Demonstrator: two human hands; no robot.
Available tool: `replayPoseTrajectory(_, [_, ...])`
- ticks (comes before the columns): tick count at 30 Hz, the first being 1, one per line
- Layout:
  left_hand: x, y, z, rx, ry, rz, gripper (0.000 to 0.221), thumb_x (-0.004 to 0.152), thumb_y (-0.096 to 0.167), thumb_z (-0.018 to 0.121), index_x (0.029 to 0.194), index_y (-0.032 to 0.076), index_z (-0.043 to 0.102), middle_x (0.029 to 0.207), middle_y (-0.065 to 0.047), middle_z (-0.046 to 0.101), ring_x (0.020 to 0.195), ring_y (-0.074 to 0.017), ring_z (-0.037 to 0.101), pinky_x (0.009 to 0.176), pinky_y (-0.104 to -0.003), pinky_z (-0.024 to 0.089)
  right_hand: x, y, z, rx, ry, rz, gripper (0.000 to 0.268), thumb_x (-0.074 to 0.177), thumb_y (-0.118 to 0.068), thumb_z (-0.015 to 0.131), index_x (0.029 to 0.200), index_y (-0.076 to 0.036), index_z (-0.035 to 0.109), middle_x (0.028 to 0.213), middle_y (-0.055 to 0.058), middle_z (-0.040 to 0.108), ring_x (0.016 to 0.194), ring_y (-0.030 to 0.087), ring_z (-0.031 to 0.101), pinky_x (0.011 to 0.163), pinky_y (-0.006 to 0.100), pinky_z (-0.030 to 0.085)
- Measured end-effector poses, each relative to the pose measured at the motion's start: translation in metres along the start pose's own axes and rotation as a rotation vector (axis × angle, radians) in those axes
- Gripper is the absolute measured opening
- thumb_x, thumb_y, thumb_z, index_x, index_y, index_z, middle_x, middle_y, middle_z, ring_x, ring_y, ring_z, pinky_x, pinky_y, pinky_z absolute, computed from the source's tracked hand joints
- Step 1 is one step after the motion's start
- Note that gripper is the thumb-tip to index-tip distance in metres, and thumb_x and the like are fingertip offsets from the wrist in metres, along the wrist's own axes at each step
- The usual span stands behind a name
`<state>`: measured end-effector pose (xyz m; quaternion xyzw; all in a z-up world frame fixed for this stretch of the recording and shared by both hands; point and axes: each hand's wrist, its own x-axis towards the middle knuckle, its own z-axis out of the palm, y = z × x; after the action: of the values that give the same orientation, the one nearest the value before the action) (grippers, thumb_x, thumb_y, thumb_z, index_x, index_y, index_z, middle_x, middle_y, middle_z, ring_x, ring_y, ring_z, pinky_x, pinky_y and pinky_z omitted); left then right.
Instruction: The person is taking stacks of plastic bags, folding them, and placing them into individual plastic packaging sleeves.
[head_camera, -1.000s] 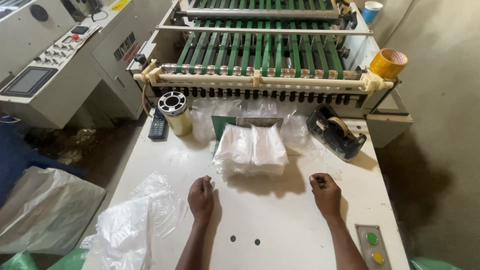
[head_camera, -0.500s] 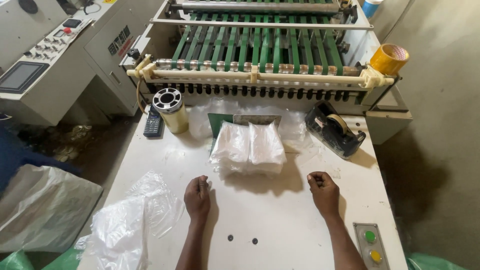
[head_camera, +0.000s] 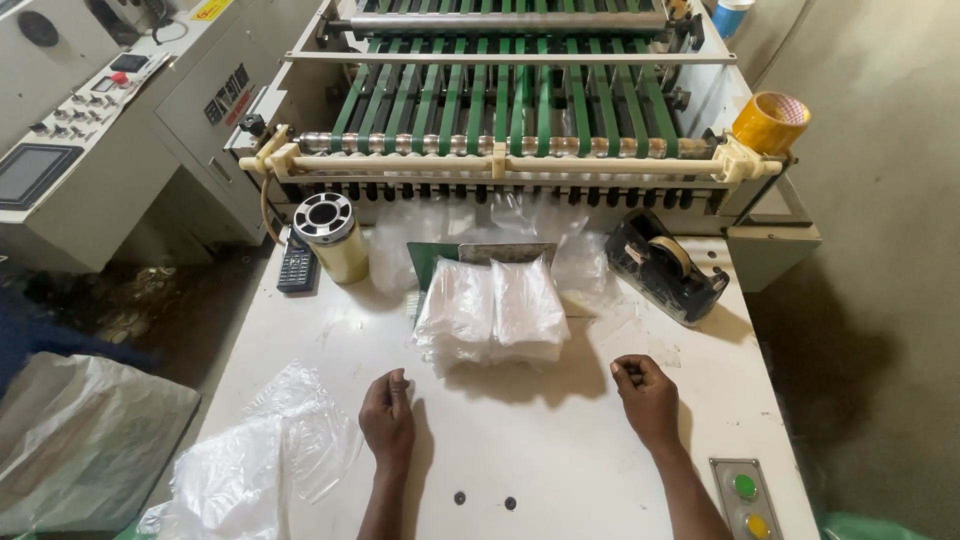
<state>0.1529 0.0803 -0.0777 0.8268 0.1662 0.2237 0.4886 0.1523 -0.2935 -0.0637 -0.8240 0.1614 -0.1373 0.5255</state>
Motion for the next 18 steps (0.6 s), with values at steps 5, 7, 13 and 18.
replayPoseTrajectory(5, [0.032,0.057,-0.024,-0.632,-0.08,-0.487,0.093,0.082,0.043,0.068,0.157,-0.003,0.037,0.128,-0.013,0.064,0.117,-0.0282,0.063,0.1,-0.042,0.054,0.012,-0.014,-0.005,0.53,-0.093,0.224,0.055,0.086,-0.017,0.071,0.137,0.001,0.059,0.128,0.019,0.071,0.106,0.026,0.069,0.084,0.034,0.057])
replayPoseTrajectory(7, [0.063,0.048,-0.027,-0.738,-0.169,-0.446,0.097,0.091,0.055,0.059,0.158,-0.006,0.027,0.146,-0.026,0.036,0.134,-0.0407,0.038,0.113,-0.051,0.034,0.018,-0.049,-0.016,0.506,-0.125,0.194,0.08,0.085,-0.034,0.072,0.147,0.006,0.041,0.143,0.028,0.052,0.127,0.037,0.051,0.103,0.045,0.043])
replayPoseTrajectory(13, [0.149,0.015,-0.01,-1.096,-0.295,-0.614,0.147,0.077,0.089,0.064,0.16,-0.006,-0.013,0.165,-0.035,-0.012,0.155,-0.0487,-0.009,0.126,-0.056,-0.003,0.076,-0.061,-0.002,0.434,-0.171,0.171,0.109,0.087,-0.06,0.071,0.157,0.01,0.026,0.158,0.036,0.028,0.151,0.048,0.025,0.126,0.057,0.02])
replayPoseTrajectory(18, [0.161,0.058,0.012,-1.243,-0.295,-0.822,0.155,0.071,0.086,0.07,0.159,-0.008,-0.017,0.165,-0.035,-0.017,0.155,-0.048,-0.012,0.126,-0.057,-0.006,0.122,-0.069,0.03,0.324,-0.156,0.153,0.076,0.091,-0.062,0.078,0.131,0.0,0.062,0.122,0.017,0.06,0.121,0.027,0.054,0.108,0.047,0.039])
